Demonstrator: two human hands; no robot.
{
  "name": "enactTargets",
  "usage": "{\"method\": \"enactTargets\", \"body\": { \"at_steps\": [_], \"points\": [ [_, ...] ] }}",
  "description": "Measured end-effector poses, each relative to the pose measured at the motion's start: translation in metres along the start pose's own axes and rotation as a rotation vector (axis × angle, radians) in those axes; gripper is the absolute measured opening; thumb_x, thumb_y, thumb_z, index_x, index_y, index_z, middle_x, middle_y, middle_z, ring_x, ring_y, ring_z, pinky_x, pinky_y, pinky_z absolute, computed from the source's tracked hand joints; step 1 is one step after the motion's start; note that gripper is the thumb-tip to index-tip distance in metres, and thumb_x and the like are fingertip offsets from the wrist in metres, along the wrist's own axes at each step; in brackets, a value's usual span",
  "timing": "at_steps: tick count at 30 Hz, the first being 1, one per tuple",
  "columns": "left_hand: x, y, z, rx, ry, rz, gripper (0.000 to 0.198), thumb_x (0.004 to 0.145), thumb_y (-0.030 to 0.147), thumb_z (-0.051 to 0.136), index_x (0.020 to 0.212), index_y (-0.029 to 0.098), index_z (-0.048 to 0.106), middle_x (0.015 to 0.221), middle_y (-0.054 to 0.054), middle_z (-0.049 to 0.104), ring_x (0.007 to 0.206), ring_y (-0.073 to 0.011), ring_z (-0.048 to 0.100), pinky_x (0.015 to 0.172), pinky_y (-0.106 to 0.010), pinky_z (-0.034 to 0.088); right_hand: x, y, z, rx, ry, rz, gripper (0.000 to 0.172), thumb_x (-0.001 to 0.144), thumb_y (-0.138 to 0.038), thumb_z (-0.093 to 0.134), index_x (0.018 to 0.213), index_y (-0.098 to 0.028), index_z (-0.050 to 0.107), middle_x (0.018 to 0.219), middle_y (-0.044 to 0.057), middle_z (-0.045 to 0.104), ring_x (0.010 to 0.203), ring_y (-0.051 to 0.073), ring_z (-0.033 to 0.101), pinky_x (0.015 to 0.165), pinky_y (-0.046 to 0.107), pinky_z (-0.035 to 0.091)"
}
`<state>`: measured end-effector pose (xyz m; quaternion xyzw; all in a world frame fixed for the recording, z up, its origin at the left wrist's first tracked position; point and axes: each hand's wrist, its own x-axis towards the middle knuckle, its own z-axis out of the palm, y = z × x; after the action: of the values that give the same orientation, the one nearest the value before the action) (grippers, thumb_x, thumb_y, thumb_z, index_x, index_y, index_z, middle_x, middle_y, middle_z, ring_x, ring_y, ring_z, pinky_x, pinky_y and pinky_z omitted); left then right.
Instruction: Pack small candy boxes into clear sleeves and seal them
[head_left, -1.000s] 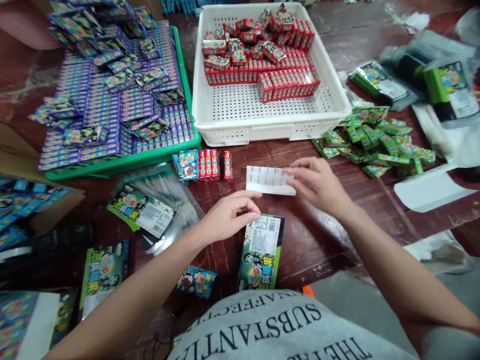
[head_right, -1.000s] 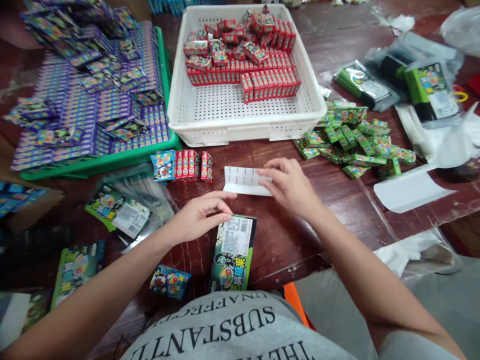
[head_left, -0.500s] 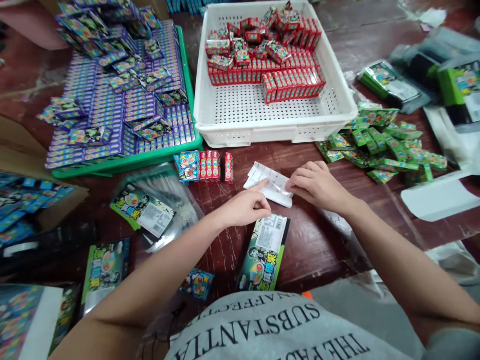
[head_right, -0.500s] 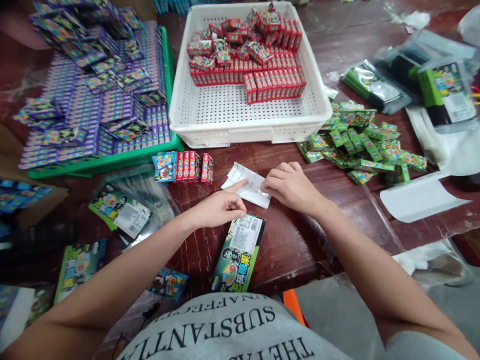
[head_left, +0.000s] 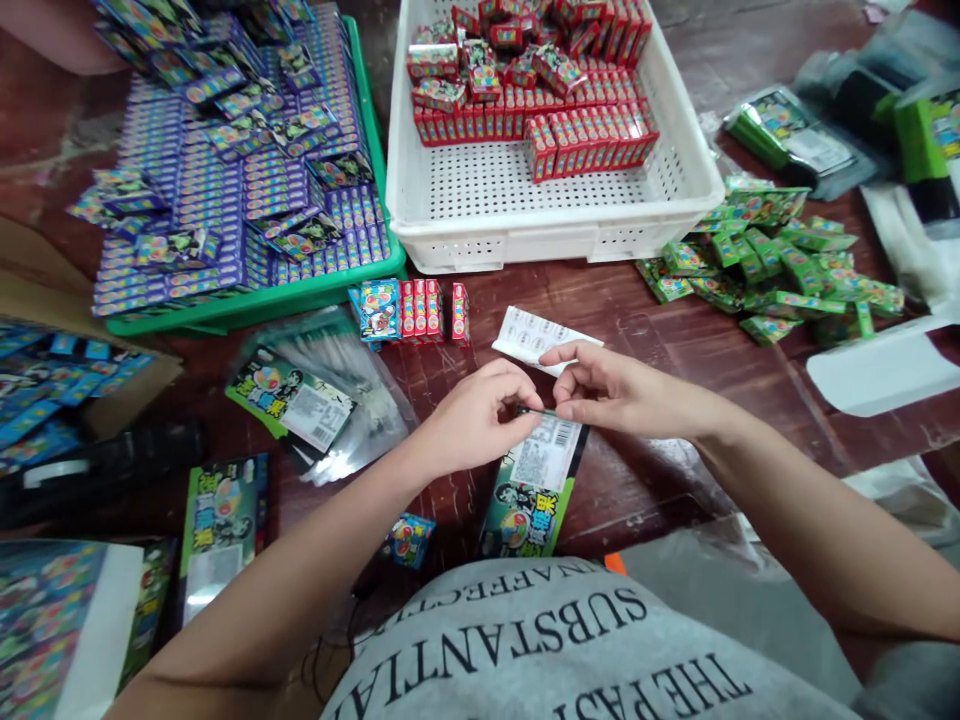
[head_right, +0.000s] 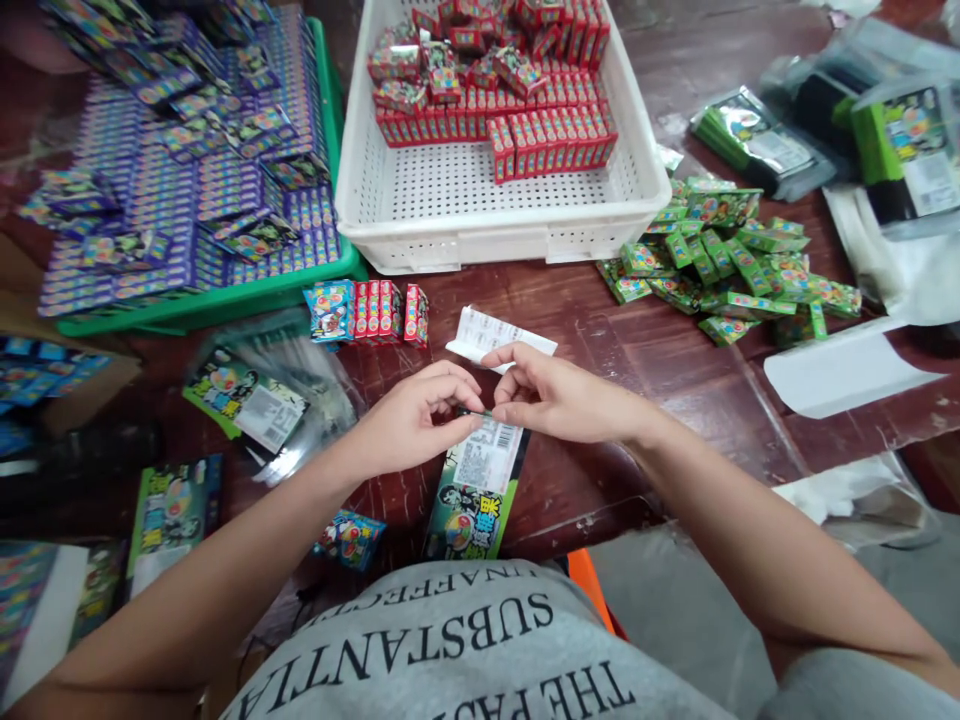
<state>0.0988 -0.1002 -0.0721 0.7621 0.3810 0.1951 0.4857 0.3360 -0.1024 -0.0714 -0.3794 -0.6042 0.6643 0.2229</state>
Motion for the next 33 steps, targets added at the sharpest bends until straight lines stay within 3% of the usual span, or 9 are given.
{"method": "enactTargets", "body": {
  "at_steps": [4, 8, 11, 15, 19, 23, 25, 29, 33],
  "points": [
    [-0.004, -0.003, 0.002, -0.021, -0.013, -0.061, 0.01, 0.088, 0.026, 0.064, 0.092, 0.019, 0.069, 0.096, -0.005, 0.068, 0.073, -0.0136, 0.059, 0.066, -0.028, 0.048, -0.005, 0.003, 0.014, -0.227, 0.108, -0.055, 0.054, 0.089, -0.028, 0.065, 0.136, -0.026, 0.04, 0.091, 0.0, 0.065, 0.077, 0.016, 0.062, 0.067, 0.031, 0.053],
    [-0.01, -0.007, 0.003, -0.091, 0.0, -0.11, 0.013, 0.088, 0.029, 0.065, 0.096, 0.02, 0.07, 0.094, -0.004, 0.072, 0.067, -0.0131, 0.059, 0.062, -0.029, 0.049, -0.019, 0.009, 0.034, -0.731, 0.366, -0.237, 0.051, 0.092, -0.027, 0.066, 0.138, -0.031, 0.046, 0.101, 0.005, 0.07, 0.092, 0.025, 0.062, 0.085, 0.045, 0.048],
    [-0.014, -0.007, 0.004, -0.179, 0.023, -0.109, 0.014, 0.085, 0.029, 0.068, 0.095, 0.019, 0.07, 0.093, -0.006, 0.074, 0.073, -0.0159, 0.065, 0.068, -0.031, 0.053, -0.025, 0.017, 0.051, -0.91, 0.456, -0.306, 0.052, 0.097, -0.025, 0.061, 0.144, -0.037, 0.042, 0.102, 0.003, 0.075, 0.095, 0.028, 0.061, 0.089, 0.049, 0.041],
    [-0.017, -0.007, 0.007, -0.303, 0.009, -0.114, 0.016, 0.082, 0.031, 0.073, 0.089, 0.019, 0.067, 0.092, -0.006, 0.074, 0.082, -0.0182, 0.068, 0.075, -0.034, 0.055, -0.021, 0.024, 0.066, -0.796, 0.479, -0.237, 0.066, 0.099, -0.025, 0.057, 0.156, -0.034, 0.026, 0.111, 0.004, 0.074, 0.102, 0.028, 0.061, 0.093, 0.05, 0.041],
    [-0.027, -0.017, -0.004, -0.353, 0.064, -0.162, 0.026, 0.076, 0.031, 0.08, 0.085, 0.02, 0.059, 0.089, -0.004, 0.071, 0.083, -0.0181, 0.068, 0.073, -0.032, 0.055, -0.025, 0.026, 0.067, -0.63, 0.506, -0.269, 0.068, 0.098, -0.027, 0.059, 0.157, -0.034, 0.027, 0.115, 0.006, 0.07, 0.109, 0.028, 0.061, 0.1, 0.053, 0.043],
    [-0.055, -0.03, -0.03, -0.479, 0.469, -0.237, 0.034, 0.077, 0.025, 0.08, 0.102, 0.023, 0.056, 0.096, -0.001, 0.069, 0.085, -0.0155, 0.068, 0.072, -0.027, 0.055, -0.046, 0.037, 0.07, -0.332, 0.863, -0.318, 0.07, 0.093, -0.031, 0.067, 0.154, -0.038, 0.032, 0.126, 0.008, 0.058, 0.115, 0.027, 0.06, 0.098, 0.049, 0.05],
    [-0.073, -0.031, -0.033, -0.58, 0.676, -0.244, 0.049, 0.079, 0.025, 0.078, 0.122, 0.029, 0.053, 0.105, -0.001, 0.068, 0.09, -0.0157, 0.067, 0.072, -0.026, 0.056, -0.052, 0.044, 0.079, -0.176, 0.935, -0.287, 0.073, 0.091, -0.034, 0.069, 0.153, -0.039, 0.031, 0.132, 0.009, 0.053, 0.117, 0.027, 0.06, 0.096, 0.047, 0.054],
    [-0.105, -0.025, -0.003, -0.6, 0.755, -0.254, 0.069, 0.087, 0.026, 0.067, 0.147, 0.042, 0.038, 0.128, -0.003, 0.063, 0.113, -0.0193, 0.064, 0.088, -0.032, 0.058, -0.04, 0.046, 0.095, 0.034, 0.972, -0.233, 0.073, 0.089, -0.036, 0.071, 0.148, -0.038, 0.029, 0.126, 0.009, 0.053, 0.105, 0.023, 0.066, 0.093, 0.045, 0.058],
    [-0.126, -0.021, 0.031, -0.529, 0.616, -0.301, 0.049, 0.088, 0.03, 0.069, 0.134, 0.032, 0.053, 0.12, -0.004, 0.067, 0.106, -0.0199, 0.066, 0.092, -0.035, 0.056, -0.024, 0.037, 0.092, 0.076, 1.059, -0.299, 0.063, 0.087, -0.033, 0.073, 0.138, -0.036, 0.036, 0.114, 0.005, 0.055, 0.096, 0.019, 0.066, 0.09, 0.038, 0.059]
  ]
}}
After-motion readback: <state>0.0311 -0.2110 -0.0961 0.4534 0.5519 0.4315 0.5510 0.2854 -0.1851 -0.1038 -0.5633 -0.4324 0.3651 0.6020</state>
